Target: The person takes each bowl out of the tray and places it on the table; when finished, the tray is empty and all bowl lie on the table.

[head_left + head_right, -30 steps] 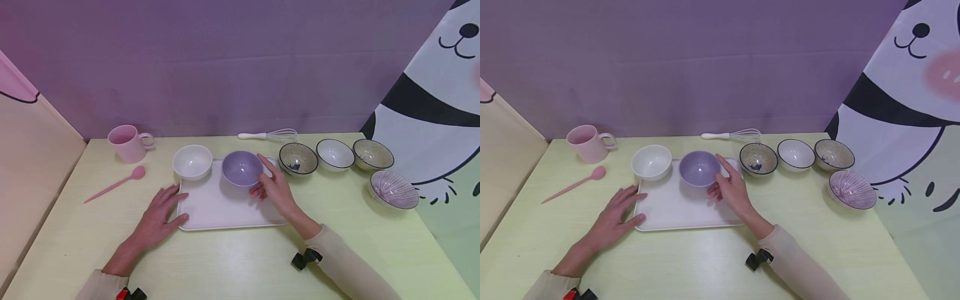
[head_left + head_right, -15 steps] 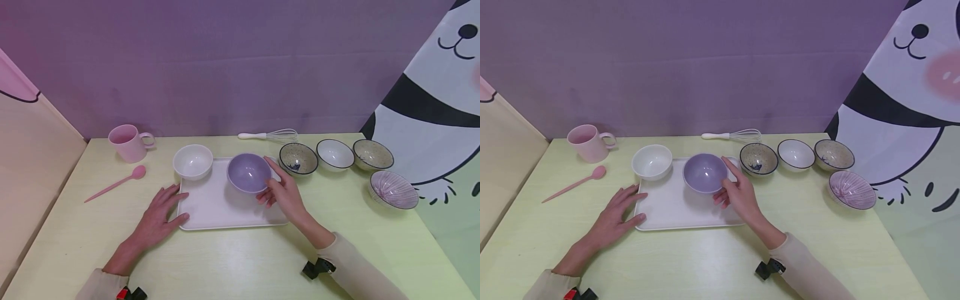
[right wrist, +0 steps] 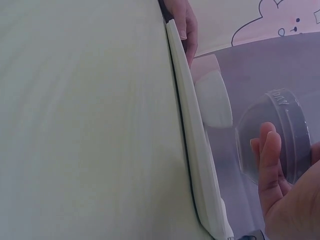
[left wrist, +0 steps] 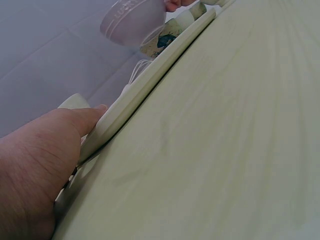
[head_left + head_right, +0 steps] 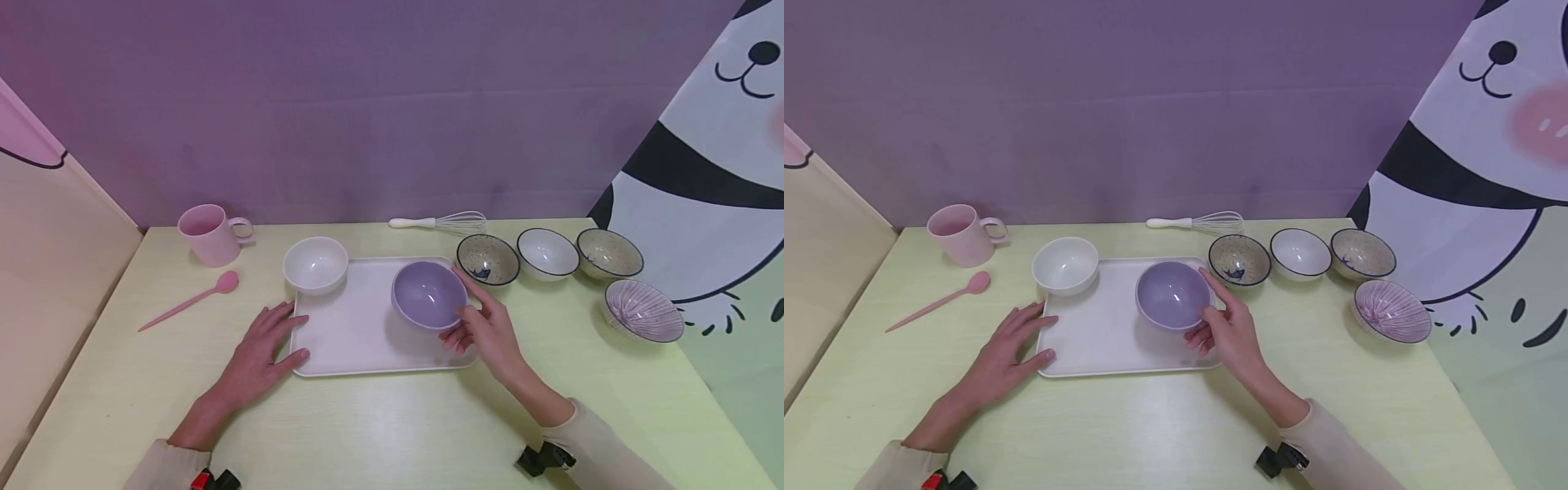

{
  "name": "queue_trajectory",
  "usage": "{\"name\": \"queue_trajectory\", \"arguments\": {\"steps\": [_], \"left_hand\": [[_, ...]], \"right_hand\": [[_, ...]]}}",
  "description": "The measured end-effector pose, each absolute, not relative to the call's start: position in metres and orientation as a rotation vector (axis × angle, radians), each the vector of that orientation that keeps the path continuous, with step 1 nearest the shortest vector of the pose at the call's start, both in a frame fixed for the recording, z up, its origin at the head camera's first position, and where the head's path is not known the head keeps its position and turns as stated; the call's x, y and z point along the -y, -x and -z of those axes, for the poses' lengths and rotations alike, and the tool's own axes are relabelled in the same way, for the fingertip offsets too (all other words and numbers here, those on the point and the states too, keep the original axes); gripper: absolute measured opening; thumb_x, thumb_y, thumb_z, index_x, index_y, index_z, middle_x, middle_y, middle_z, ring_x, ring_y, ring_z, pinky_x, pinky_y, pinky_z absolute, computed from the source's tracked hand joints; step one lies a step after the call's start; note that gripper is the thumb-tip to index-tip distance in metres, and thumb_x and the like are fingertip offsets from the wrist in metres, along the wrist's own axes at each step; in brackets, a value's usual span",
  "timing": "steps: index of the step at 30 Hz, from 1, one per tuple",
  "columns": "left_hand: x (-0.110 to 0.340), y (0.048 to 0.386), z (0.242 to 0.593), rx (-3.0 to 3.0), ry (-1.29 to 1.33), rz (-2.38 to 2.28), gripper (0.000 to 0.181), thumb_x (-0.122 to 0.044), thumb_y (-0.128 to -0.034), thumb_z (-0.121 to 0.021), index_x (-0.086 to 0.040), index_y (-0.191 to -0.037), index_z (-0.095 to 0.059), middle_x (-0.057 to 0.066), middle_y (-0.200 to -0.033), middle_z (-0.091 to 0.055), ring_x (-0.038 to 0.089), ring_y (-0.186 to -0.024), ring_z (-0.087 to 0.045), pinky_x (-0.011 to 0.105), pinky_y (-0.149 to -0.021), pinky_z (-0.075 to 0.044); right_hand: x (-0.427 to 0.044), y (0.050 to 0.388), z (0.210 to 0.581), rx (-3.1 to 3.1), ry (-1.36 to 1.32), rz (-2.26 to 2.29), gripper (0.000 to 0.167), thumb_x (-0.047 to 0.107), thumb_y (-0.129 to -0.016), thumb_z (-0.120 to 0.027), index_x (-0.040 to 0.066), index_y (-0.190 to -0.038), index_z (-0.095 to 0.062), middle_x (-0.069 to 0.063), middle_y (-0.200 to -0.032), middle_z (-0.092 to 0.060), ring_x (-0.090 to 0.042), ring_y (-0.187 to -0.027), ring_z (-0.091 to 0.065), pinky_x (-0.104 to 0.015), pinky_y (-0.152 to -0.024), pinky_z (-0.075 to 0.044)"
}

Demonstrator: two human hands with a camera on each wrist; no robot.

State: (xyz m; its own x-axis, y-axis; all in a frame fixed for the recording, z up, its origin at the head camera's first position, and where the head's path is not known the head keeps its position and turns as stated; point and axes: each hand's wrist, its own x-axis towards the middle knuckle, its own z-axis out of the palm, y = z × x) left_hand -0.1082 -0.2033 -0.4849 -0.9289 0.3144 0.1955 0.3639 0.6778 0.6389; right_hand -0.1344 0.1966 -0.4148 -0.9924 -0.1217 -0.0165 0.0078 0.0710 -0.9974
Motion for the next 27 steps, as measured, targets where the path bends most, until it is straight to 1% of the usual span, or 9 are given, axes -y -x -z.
{"name": "queue_trajectory", "arguments": {"steps": [2, 6, 13, 19, 27], "left_hand": [[0.203, 0.108, 0.484, 2.813, 0.567, 1.094, 0.058, -0.031, -0.1030, -0.079, -0.008, -0.153, -0.064, 0.021, -0.173, -0.044, 0.046, -0.163, -0.033, 0.066, -0.138, -0.017], [0.203, 0.108, 0.484, 2.809, 0.570, 1.091, 0.057, -0.031, -0.1030, -0.079, -0.008, -0.153, -0.064, 0.022, -0.172, -0.044, 0.046, -0.162, -0.033, 0.067, -0.137, -0.018], [0.205, 0.109, 0.486, 2.816, 0.573, 1.094, 0.058, -0.032, -0.1031, -0.078, -0.008, -0.154, -0.064, 0.021, -0.173, -0.044, 0.045, -0.163, -0.032, 0.065, -0.138, -0.017], [0.206, 0.109, 0.488, 2.796, 0.589, 1.088, 0.057, -0.031, -0.1034, -0.078, -0.008, -0.153, -0.064, 0.021, -0.172, -0.044, 0.046, -0.162, -0.034, 0.064, -0.138, -0.018], [0.206, 0.109, 0.487, 2.799, 0.592, 1.087, 0.056, -0.032, -0.1037, -0.078, -0.009, -0.153, -0.064, 0.021, -0.172, -0.044, 0.046, -0.162, -0.034, 0.064, -0.138, -0.018]], "right_hand": [[-0.201, 0.131, 0.414, -2.241, 0.114, 2.067, 0.069, -0.004, -0.103, -0.041, 0.010, -0.171, -0.042, -0.025, -0.072, -0.074, -0.020, -0.054, -0.073, -0.027, -0.046, -0.061], [-0.212, 0.124, 0.412, -2.263, 0.112, 2.067, 0.068, -0.005, -0.105, -0.040, 0.010, -0.171, -0.043, -0.020, -0.069, -0.074, -0.019, -0.053, -0.073, -0.028, -0.046, -0.061], [-0.230, 0.112, 0.409, -2.275, 0.136, 2.100, 0.066, -0.006, -0.107, -0.040, 0.010, -0.170, -0.044, -0.020, -0.069, -0.075, -0.024, -0.054, -0.074, -0.030, -0.045, -0.061], [-0.246, 0.104, 0.409, -2.283, 0.119, 2.112, 0.066, -0.005, -0.108, -0.040, 0.019, -0.169, -0.049, -0.017, -0.071, -0.077, -0.025, -0.055, -0.075, -0.029, -0.046, -0.061], [-0.265, 0.096, 0.411, -2.299, 0.082, 2.113, 0.064, -0.005, -0.110, -0.041, 0.020, -0.168, -0.050, -0.016, -0.071, -0.077, -0.024, -0.056, -0.076, -0.029, -0.045, -0.061]]}}
